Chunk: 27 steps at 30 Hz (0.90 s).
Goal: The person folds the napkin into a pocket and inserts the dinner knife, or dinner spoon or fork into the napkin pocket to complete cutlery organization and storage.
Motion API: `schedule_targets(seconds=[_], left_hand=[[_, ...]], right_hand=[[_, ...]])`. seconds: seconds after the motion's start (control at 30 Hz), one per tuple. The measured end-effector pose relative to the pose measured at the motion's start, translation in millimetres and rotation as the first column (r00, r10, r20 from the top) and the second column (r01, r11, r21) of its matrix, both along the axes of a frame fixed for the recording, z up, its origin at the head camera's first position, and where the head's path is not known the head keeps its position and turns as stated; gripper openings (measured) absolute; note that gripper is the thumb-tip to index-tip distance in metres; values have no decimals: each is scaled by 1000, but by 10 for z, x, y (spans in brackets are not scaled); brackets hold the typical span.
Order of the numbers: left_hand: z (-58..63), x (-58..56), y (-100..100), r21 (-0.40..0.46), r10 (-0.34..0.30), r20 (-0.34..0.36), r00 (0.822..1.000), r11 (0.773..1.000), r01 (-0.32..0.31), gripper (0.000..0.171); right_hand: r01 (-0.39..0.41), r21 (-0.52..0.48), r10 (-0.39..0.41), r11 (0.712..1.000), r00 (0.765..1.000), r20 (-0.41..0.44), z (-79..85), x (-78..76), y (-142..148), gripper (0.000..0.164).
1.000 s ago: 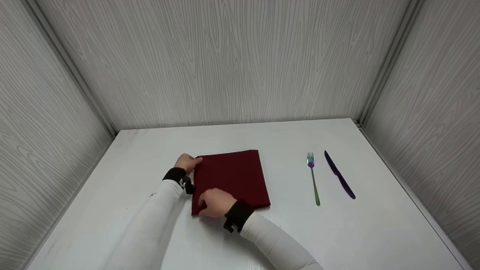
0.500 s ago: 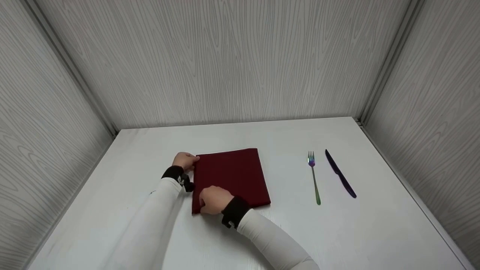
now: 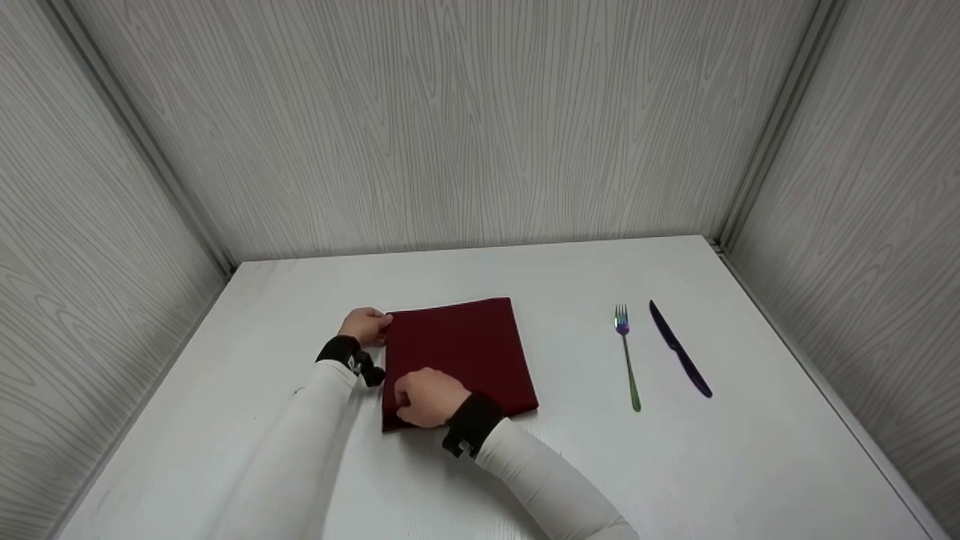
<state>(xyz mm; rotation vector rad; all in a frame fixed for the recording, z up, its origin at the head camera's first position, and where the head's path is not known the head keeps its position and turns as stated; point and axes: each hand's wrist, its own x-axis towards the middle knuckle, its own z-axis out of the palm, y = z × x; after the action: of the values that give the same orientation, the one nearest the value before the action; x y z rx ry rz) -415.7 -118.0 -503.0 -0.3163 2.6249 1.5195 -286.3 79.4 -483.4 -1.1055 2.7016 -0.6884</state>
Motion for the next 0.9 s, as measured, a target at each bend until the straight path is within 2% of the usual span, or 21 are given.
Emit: schedule_targets(seconds=[0.17, 0.23, 0.33, 0.47, 0.77, 0.9], left_hand=[[25, 9, -21, 8, -10, 26, 1000, 1000, 9, 23], [38, 10, -24, -16, -7, 38, 999, 1000, 8, 22], [58, 6, -2, -168, -12, 32, 999, 986, 17, 25], [55, -4, 38, -376, -18, -5, 1000, 926, 15, 29], [8, 5, 75, -438, 9, -36, 999, 899, -24, 32], [25, -7, 77, -444, -3, -35, 999, 896, -13, 31]], right_hand=[[-14, 37, 13, 999, 1000, 19, -76, -2, -23, 14], [-22, 39, 21, 999, 999, 27, -92, 1, -31, 12], [-37, 49, 36, 998, 999, 26, -95, 17, -48, 7], [-58, 78, 60, 995, 998, -18, -84, 74, -58, 12], [-84, 186, 109, 979, 985, -131, -107, 211, -50, 23], [-80, 242, 129, 967, 972, -194, -99, 278, -27, 26]])
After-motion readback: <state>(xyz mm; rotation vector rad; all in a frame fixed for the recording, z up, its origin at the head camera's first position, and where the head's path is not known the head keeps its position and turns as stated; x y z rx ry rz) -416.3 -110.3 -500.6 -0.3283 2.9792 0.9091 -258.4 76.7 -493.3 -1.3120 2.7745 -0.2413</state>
